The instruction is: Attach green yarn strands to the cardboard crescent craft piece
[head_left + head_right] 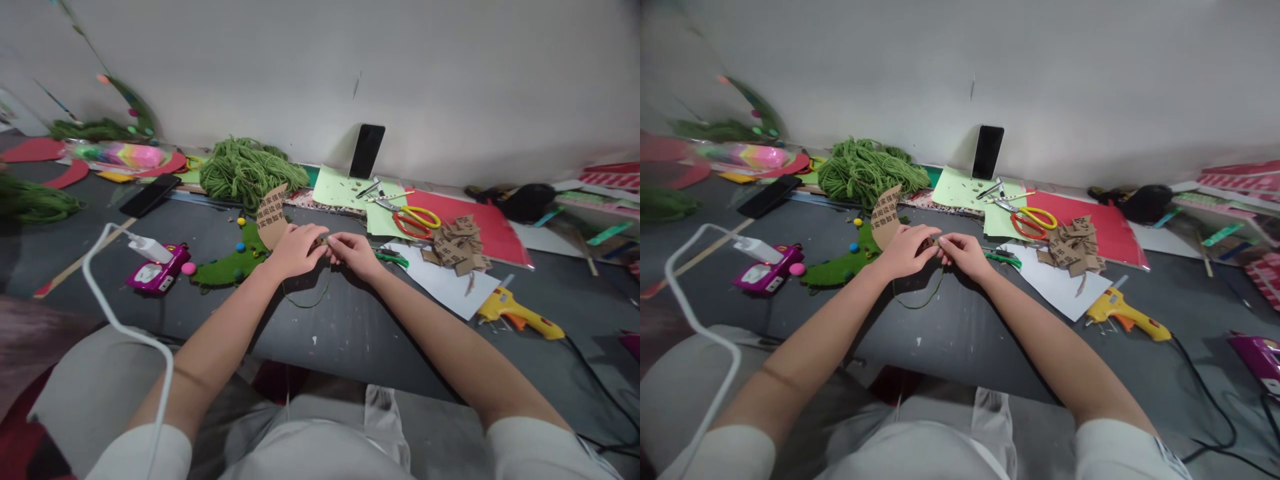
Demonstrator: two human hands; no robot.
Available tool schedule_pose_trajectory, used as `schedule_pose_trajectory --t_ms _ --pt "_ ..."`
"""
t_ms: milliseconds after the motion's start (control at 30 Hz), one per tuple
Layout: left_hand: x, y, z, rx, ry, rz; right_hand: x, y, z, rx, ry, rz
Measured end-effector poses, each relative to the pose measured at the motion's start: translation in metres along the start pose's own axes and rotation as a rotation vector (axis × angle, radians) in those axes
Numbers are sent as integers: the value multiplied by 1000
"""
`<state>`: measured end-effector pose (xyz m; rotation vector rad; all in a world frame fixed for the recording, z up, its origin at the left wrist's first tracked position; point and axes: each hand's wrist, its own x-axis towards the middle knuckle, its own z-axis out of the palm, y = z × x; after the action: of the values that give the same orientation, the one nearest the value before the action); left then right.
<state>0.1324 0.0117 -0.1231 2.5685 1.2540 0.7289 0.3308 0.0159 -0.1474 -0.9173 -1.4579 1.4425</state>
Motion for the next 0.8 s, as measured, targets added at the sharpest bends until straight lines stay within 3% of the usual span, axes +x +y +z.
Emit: schedule_pose_trajectory --t_ms 567,800 --pt "-1 0 1 -8 125 -5 -1 2 0 1 85 -6" --pt "2 -1 3 2 96 -35 -6 12 7 -305 180 -181"
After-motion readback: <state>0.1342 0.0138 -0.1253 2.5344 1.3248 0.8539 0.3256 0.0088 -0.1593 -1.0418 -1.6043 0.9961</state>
